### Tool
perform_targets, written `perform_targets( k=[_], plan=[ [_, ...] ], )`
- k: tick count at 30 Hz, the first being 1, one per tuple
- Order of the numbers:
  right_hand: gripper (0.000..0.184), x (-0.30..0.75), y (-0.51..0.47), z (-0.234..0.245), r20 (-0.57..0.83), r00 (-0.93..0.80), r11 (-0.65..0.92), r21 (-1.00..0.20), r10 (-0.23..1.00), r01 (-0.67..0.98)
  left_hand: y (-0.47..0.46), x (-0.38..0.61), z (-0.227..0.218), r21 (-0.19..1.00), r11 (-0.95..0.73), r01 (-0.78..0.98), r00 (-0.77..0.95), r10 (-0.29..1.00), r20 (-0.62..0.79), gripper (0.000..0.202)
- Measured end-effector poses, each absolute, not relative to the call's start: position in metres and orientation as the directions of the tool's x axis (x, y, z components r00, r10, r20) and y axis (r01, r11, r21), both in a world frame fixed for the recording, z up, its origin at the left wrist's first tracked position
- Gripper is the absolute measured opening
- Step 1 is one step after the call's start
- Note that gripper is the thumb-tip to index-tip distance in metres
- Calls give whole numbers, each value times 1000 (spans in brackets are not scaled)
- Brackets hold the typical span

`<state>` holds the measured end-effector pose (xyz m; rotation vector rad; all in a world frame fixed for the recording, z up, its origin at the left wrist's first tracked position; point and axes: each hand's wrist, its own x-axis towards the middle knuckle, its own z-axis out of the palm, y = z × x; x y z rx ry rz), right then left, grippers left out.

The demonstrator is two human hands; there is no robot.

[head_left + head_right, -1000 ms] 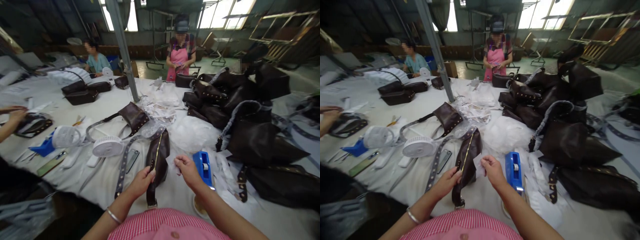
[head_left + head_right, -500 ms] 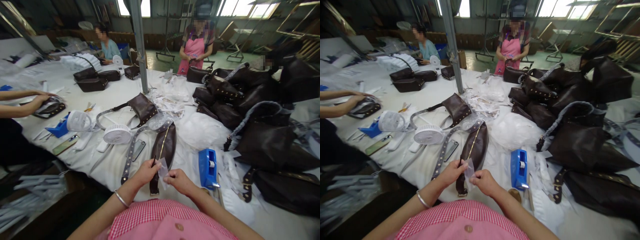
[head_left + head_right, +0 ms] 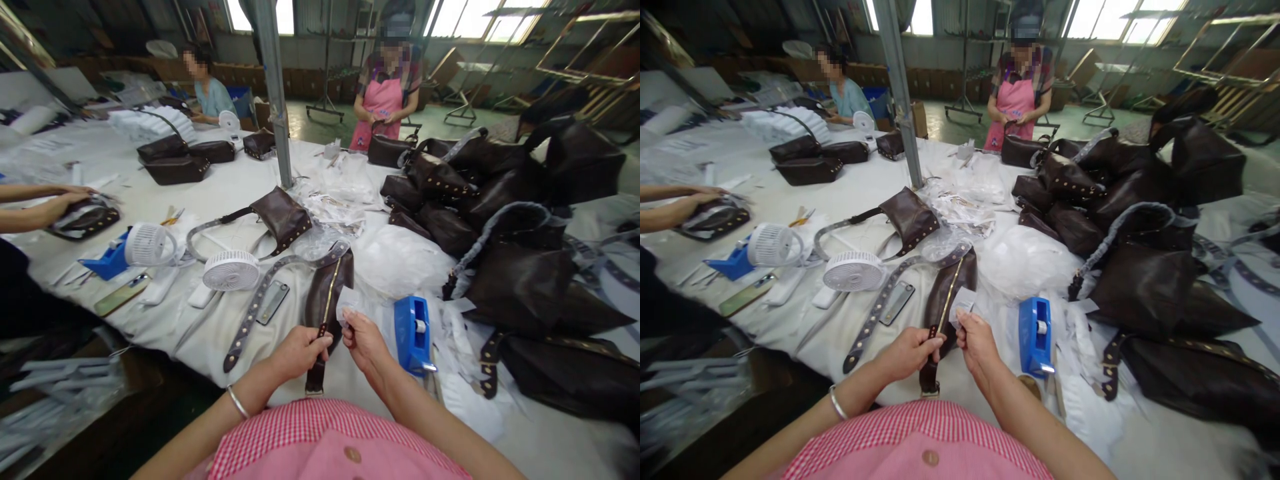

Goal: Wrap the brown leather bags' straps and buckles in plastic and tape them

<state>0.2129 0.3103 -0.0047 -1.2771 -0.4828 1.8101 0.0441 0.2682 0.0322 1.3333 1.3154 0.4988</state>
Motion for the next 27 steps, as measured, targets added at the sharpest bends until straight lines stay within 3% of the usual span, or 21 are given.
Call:
perform_targets(
  k=[6,15,27],
  plan=[
    [42,199,306,1,-543,-67,-519,-750,837,-409,270,49,35,850,228,474,266,883,-386,44],
    [42,191,304,-1,-430,50,-403,-875,901,-269,278,50,33,801,267,536,240,862,-447,45],
    [29,200,298,-1,-301,13,-298,-950,954,-98,280,50,33,801,326,502,237,839,-490,43]
  ],
)
